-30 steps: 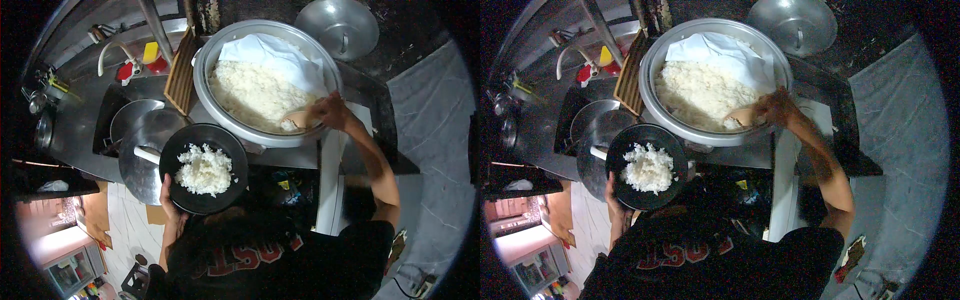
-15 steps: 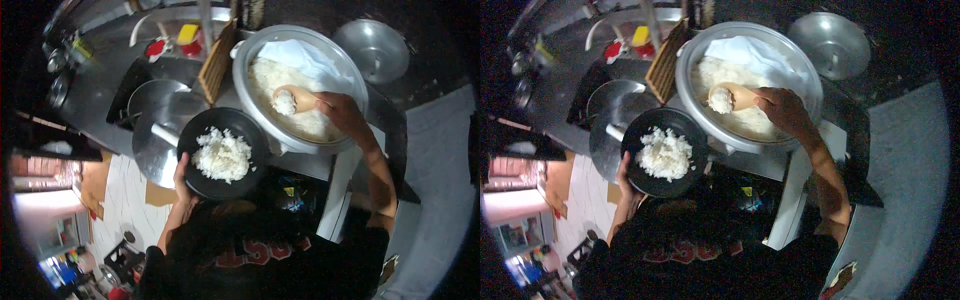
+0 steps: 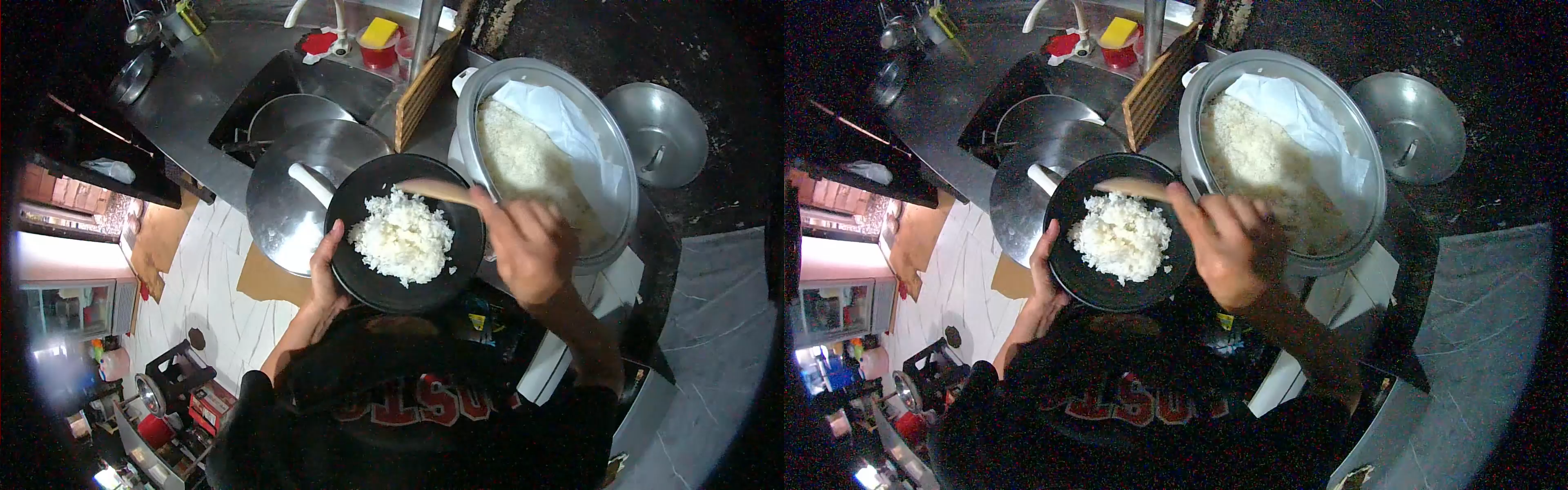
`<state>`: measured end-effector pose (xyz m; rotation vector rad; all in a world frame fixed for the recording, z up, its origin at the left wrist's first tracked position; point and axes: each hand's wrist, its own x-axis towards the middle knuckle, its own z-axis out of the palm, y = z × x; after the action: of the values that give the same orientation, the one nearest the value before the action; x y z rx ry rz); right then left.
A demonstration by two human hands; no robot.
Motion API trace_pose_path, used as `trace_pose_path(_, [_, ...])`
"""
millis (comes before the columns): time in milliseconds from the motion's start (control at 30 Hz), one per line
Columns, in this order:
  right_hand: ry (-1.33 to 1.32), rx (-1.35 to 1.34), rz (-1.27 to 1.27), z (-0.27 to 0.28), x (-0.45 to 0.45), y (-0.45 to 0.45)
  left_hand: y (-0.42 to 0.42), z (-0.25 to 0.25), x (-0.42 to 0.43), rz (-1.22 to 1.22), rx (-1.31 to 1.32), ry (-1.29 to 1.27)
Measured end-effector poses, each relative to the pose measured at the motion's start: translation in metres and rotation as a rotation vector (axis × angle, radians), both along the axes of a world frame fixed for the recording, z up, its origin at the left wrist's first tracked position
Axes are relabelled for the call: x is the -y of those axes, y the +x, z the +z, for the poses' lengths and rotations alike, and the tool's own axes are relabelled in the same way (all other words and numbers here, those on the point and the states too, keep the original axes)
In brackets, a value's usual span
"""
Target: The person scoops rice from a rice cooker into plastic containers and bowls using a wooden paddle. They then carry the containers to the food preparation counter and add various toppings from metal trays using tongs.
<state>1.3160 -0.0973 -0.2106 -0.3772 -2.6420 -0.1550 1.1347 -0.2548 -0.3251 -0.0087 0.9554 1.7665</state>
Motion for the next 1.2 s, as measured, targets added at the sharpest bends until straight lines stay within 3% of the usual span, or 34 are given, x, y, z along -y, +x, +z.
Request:
trace_pose_path(167, [-0.051,0.014,0.115,-0.017,-0.006,0.000,0.004,0.011,-0.001,0.038,-0.015,-0.006])
trace_pose_path(233, [-0.126,-0.045,-0.095,0.001,-0.023,0.008,0.006,0.006,-0.001,0.047,-0.028,0.011])
trace_pose_path(300, [0.049,-0.098,-0.338,0.012,-0.046,0.021,0.008,0.001,-0.001,0.081,-0.040,-0.001])
trace_pose_path(433, [0.168,-0.105,-0.287,-0.066,-0.123,0.059,0.009,-0.007,0.000,0.098,-0.093,0.009])
trace_pose_path(500, [-0.185,0.209,-0.393,-0.093,-0.145,0.064,0.008,-0.008,0.002,0.032,-0.103,0.041])
trace_pose_path(533, [-0.179,0.205,-0.403,-0.088,-0.152,0.069,0.010,-0.008,0.001,0.069,-0.108,0.026])
trace_pose_path(600, [-0.058,0.029,-0.371,-0.080,-0.163,0.076,0.012,-0.006,0.000,0.082,-0.056,0.056])
trace_pose_path(633, [0.263,-0.150,-0.172,-0.083,-0.200,0.084,0.012,-0.008,0.001,0.075,-0.059,0.055])
trace_pose_path(667, [0.325,-0.192,-0.363,-0.086,-0.233,0.093,0.010,-0.012,0.002,0.093,-0.085,0.048])
trace_pose_path(700, [0.560,-0.157,-0.542,-0.082,-0.261,0.108,0.010,-0.015,0.002,0.111,-0.110,0.042])
trace_pose_path(767, [0.651,-0.003,-0.653,-0.049,-0.256,0.121,0.011,-0.017,0.002,0.120,-0.144,0.048])
trace_pose_path(833, [-0.185,0.107,-1.051,-0.039,-0.285,0.131,0.013,-0.018,0.003,0.121,-0.148,0.056])
trace_pose_path(867, [-0.183,0.104,-1.050,-0.039,-0.300,0.140,0.016,-0.013,0.003,0.144,-0.153,0.052])
trace_pose_path(933, [-0.602,0.177,-1.039,-0.051,-0.324,0.150,0.017,-0.016,0.003,0.150,-0.144,0.065])
trace_pose_path(1067, [-0.843,0.118,-0.953,-0.046,-0.317,0.160,0.018,-0.025,0.005,0.190,-0.176,0.080])
trace_pose_path(1133, [-0.676,-0.297,-0.820,-0.045,-0.295,0.161,0.018,-0.023,0.005,0.196,-0.171,0.101])
trace_pose_path(1167, [-0.675,-0.297,-0.819,-0.045,-0.281,0.161,0.018,-0.023,0.006,0.174,-0.168,0.093])
trace_pose_path(1200, [-0.405,-0.382,-0.482,-0.043,-0.262,0.158,0.018,-0.023,0.007,0.152,-0.165,0.085])
